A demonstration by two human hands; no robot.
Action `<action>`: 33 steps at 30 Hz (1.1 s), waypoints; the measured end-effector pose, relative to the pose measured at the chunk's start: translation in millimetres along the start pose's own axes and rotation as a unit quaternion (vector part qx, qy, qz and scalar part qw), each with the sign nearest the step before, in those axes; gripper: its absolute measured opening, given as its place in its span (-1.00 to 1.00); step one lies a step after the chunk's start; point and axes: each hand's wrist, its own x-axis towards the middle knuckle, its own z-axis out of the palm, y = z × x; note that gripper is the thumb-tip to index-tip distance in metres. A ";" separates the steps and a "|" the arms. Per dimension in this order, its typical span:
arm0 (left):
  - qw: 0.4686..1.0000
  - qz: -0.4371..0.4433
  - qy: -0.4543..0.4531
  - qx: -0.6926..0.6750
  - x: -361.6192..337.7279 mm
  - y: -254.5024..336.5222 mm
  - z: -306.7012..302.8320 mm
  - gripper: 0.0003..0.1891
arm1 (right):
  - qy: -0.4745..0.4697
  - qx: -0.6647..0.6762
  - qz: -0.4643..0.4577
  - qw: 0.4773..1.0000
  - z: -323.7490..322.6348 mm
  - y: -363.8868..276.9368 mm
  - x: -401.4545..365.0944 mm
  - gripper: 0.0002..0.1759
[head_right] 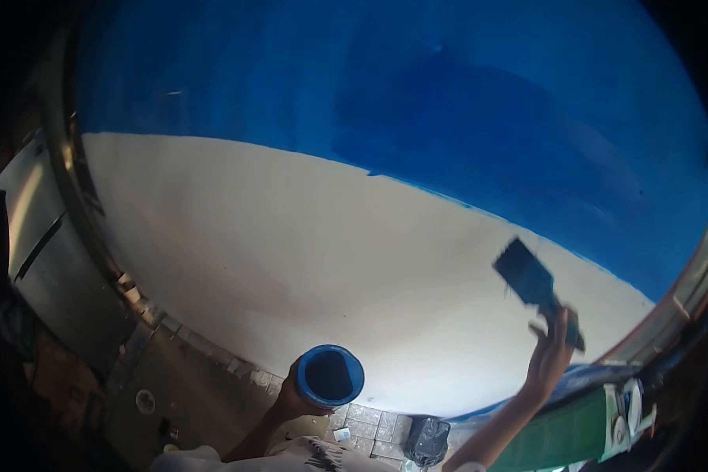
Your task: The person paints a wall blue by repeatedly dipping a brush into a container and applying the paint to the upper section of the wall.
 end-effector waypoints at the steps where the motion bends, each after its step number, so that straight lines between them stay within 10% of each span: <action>1: 1.000 0.011 -0.014 0.023 2.9 0.5 -2.7 0.43 | 0.020 0.038 0.040 0.998 -12.8 12.6 -15.6 -0.52; 20: 0.994 -0.026 -0.064 0.082 -12.7 3.4 -13.1 0.48 | -0.043 0.097 0.233 0.967 65.7 65.3 -170.5 -0.67; 33: 0.994 -0.041 -0.079 0.055 -30.1 -1.4 -28.8 0.45 | 0.123 0.107 0.275 0.947 53.8 79.6 -196.4 -0.75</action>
